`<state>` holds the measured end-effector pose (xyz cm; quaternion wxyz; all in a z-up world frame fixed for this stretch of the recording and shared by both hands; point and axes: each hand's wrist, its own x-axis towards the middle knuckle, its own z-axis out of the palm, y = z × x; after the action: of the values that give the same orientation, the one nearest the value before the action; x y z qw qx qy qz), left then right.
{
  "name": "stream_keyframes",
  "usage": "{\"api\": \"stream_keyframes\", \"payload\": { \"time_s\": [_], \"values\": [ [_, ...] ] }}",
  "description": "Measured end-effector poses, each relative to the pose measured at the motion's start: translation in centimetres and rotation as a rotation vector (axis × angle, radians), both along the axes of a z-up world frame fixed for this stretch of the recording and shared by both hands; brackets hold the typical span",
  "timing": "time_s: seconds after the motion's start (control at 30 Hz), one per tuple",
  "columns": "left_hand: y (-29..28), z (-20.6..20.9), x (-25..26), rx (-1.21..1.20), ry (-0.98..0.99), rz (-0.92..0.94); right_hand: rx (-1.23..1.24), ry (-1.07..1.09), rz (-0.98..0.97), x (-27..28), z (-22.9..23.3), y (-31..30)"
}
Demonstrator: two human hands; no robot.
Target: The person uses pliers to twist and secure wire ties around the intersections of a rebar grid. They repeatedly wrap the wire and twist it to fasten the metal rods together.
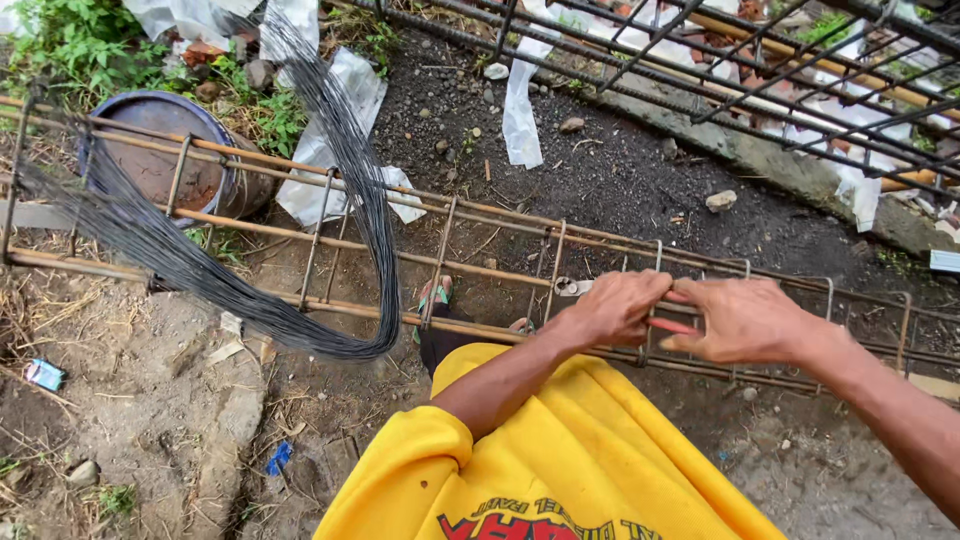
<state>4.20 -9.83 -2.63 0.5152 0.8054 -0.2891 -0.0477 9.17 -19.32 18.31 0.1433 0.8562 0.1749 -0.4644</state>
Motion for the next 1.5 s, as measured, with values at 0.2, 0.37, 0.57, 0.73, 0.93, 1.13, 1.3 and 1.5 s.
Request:
{"api": "stream_keyframes", "payload": {
  "time_s": [0.2,0.37,0.57,0.73,0.93,1.13,1.3,1.5],
  "values": [
    [-2.5,-1.5,-2.3,0.218,-0.171,0.369,-0.046,-0.439,0.62,-3.2,-7.8,-6.5],
    [-3.9,-3.4,0.2,0.149,-0.129,0.473,0.027,-0.747,0.736,-2.1,-9.1,-6.6],
    [-3.8,-3.4,0.9,0.165,-0.019,0.432,0.102,-0.701,0.73,-0.2,-11.3,-8.1],
    [-1.9,-0.9,0.5,0.099,0.008,0.39,0.107,-0.473,0.477,2.2,-9.0,-5.5],
    [-1.4,-1.0,-0.8,0.236,-0.24,0.39,-0.135,0.52,-0.324,4.2,-4.0,-0.5],
    [0.7,3.0,1.6,0.168,0.185,0.126,0.113,-0.492,0.753,1.4,-6.5,-5.3],
    [-2.5,1.8,-0.6,0.349,-0.149,0.497,-0.074,-0.226,0.339,1.6,-7.4,-4.9],
    [-3.7,0.1,0.9,0.361,0.074,0.272,0.081,-0.577,0.564,-0.1,-11.6,-8.3]
  ]
}}
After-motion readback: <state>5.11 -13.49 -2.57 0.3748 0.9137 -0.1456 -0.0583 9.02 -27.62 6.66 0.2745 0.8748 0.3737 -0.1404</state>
